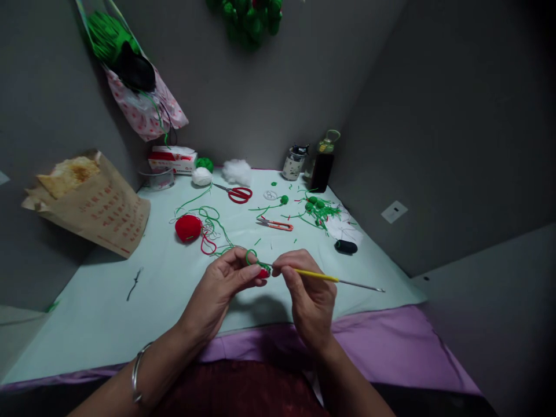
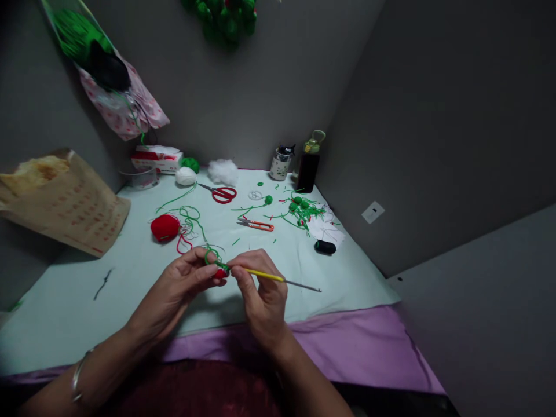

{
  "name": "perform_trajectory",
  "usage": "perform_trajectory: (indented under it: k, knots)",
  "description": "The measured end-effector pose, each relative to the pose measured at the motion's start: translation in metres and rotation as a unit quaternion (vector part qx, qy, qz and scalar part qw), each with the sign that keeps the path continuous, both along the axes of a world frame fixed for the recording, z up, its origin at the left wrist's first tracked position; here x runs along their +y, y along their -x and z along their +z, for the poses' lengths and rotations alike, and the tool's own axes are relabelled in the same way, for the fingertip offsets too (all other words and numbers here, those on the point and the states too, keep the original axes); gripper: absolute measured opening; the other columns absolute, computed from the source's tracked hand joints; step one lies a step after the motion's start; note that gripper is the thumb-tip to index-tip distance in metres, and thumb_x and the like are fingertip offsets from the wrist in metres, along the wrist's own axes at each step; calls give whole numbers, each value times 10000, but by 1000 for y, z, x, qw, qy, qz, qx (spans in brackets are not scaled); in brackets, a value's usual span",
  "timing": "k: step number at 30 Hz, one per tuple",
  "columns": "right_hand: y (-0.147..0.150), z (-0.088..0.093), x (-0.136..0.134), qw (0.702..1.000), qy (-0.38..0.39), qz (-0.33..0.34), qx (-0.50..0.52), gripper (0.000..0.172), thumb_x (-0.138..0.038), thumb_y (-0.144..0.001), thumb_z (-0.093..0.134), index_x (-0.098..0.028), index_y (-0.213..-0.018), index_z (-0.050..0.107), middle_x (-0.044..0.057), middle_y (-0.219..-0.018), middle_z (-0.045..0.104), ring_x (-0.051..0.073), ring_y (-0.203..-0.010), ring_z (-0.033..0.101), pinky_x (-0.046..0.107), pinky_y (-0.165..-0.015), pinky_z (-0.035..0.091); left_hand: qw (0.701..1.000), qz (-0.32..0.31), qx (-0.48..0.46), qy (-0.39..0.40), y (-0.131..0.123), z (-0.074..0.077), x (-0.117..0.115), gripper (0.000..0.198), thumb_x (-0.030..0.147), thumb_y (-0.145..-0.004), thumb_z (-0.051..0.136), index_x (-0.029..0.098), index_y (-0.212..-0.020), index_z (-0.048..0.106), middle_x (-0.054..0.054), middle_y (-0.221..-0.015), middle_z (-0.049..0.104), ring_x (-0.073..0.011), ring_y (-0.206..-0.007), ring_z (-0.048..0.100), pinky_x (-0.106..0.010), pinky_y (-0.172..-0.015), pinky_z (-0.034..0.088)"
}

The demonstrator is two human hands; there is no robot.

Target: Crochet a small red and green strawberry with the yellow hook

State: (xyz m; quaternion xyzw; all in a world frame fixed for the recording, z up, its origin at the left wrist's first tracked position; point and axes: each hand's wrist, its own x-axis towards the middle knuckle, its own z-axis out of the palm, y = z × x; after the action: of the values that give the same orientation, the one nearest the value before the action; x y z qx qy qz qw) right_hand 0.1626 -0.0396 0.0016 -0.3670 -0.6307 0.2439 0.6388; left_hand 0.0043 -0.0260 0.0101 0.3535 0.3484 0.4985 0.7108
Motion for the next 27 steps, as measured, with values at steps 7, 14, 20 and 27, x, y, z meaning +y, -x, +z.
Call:
perform_trajectory:
  k: [7, 14, 20, 27]
  knots:
    - [4, -6, -4, 998, 58, 21, 5, 204, -212, -964, 646, -325, -1051, 792, 40, -961, 679, 182, -895, 644, 315, -752, 515, 999, -16, -46, 14, -6, 1, -1, 193, 241, -755, 874, 160, -849, 726, -7, -832, 682, -133, -767, 650, -280, -804, 554]
    - [-4, -6, 6, 980, 137, 57, 135, 48, -287, -874, 771, -280, -893, 814, 14, -810, 639, 136, -714, 592, 281, -656, 487, 999, -25, 33, -31, 3, -3, 11, 183, 281, -782, 837, 190, -911, 744, -8, -847, 680, -147, -760, 657, -291, -783, 531]
    - [-52, 16, 17, 888, 188, 94, 409, 225, -344, -657, 943, -269, -761, 759, 9, -783, 585, 105, -666, 512, 177, -489, 406, 945, 66, 260, -187, 85, 25, 56, 202, 317, -746, 849, 195, -882, 764, 20, -689, 668, -117, -630, 546, -222, -583, 405]
    - [-85, 22, 19, 879, 157, 35, 449, 262, -299, -634, 955, -267, -797, 752, -15, -752, 550, 93, -637, 477, 159, -458, 398, 938, 167, 246, -177, 175, 60, 89, 226, -4, -824, 714, 211, -877, 762, 138, -772, 724, -91, -913, 683, -86, -663, 422]
